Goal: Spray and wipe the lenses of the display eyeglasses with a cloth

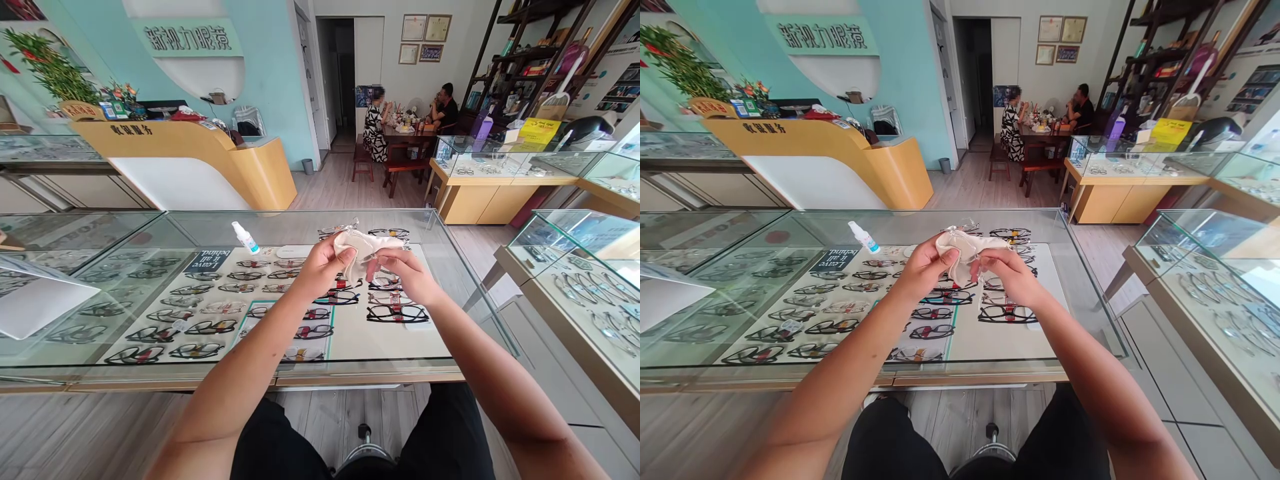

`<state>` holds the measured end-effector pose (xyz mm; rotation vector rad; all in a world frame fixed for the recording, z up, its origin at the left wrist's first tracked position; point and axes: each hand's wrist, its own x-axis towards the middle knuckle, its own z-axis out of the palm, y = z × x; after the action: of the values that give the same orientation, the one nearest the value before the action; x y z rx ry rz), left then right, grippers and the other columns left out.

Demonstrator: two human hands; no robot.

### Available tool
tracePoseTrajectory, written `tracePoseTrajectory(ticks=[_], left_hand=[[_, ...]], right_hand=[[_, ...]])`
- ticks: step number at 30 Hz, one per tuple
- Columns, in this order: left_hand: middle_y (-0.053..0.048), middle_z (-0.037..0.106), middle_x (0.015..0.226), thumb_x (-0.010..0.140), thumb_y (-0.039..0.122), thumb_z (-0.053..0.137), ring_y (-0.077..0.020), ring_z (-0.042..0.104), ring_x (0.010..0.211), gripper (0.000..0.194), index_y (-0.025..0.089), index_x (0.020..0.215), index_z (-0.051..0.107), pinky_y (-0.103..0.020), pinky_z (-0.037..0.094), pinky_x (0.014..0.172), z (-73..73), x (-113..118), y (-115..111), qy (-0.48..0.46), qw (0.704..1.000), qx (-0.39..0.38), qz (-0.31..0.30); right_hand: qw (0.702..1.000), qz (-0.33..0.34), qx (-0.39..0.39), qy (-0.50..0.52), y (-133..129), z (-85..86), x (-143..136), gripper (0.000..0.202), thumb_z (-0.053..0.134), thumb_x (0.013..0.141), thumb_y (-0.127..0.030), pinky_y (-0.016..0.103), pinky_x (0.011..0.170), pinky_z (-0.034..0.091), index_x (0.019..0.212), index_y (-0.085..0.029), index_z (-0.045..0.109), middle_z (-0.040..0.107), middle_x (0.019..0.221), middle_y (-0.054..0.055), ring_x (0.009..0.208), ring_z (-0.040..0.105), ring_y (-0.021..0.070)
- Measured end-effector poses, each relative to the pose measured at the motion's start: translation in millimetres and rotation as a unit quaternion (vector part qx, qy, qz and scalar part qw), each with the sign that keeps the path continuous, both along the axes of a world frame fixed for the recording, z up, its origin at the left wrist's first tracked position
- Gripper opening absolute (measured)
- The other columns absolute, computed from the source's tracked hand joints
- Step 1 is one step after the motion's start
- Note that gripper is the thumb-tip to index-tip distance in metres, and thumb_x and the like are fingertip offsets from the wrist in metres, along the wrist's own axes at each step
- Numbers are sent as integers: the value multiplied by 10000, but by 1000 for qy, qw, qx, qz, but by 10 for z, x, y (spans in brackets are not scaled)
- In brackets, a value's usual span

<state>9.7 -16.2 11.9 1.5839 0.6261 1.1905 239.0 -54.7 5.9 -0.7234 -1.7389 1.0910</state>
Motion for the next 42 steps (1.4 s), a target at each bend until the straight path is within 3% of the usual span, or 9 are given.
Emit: tracePoseTrajectory(ticks=[4,9,16,20,25,28,31,37,42], left_hand=[[-66,791,1020,730,546,1052,-186,684,871,641,173,1171,773,-255,551,744,5,21,-12,11,1000,-8,8],[-17,734,856,650,574,1082,-150,614,708,649,186,1030,727,-244,495,621,-31,79,-34,6,999,-27,41],[15,549,705,962,769,774,-127,467,655,616,184,808,662,-263,417,629,-25,88,-62,10,990,73,118],[-17,628,768,955,790,766,-150,536,701,626,173,870,707,-272,462,663,-36,17,16,17,998,40,50],[-81,783,1001,858,632,945,-211,702,904,582,162,1156,773,-278,565,785,-24,-49,56,19,999,0,-36],[-73,788,1014,798,574,1004,-192,708,887,619,165,1189,754,-268,575,787,-14,-31,29,17,999,-4,-27],[-19,741,861,751,582,1031,-155,651,715,616,183,1094,711,-255,522,651,-29,23,-20,18,1000,-21,-8],[21,558,682,942,798,778,-126,491,596,620,206,835,628,-267,408,560,-17,92,-97,20,993,46,110],[12,550,708,976,801,733,-136,481,644,628,191,848,655,-277,428,624,-31,-1,22,26,998,37,45]], right_hand=[[1000,8,-7,-5,-13,16,-19,403,522,1148,-414,400,1017,484,914,-235,797,795,925,50,988,656,251],[999,28,-1,-46,-56,15,-78,467,496,1172,-466,379,1002,489,922,-220,805,777,984,55,1010,664,243],[998,35,15,-57,-82,43,-110,479,489,1180,-477,378,979,493,910,-222,792,812,989,51,978,686,238],[1000,17,6,-20,-49,26,-53,445,507,1158,-406,383,978,502,874,-226,797,802,924,49,940,669,236],[1000,1,-21,2,-6,0,4,407,537,1125,-373,400,1011,494,855,-231,807,788,864,57,972,655,254],[999,19,-35,14,-19,5,-38,411,543,1125,-400,404,1018,509,880,-225,823,784,873,57,971,670,254],[998,46,-34,5,-49,9,-110,436,550,1134,-450,393,1012,519,886,-223,828,799,926,57,972,678,246],[998,57,-36,-5,-91,-9,-192,442,540,1154,-478,370,983,513,942,-223,832,819,983,48,979,684,232],[999,32,-30,6,-58,3,-120,433,546,1135,-435,389,986,499,874,-227,822,813,921,51,948,676,243]])
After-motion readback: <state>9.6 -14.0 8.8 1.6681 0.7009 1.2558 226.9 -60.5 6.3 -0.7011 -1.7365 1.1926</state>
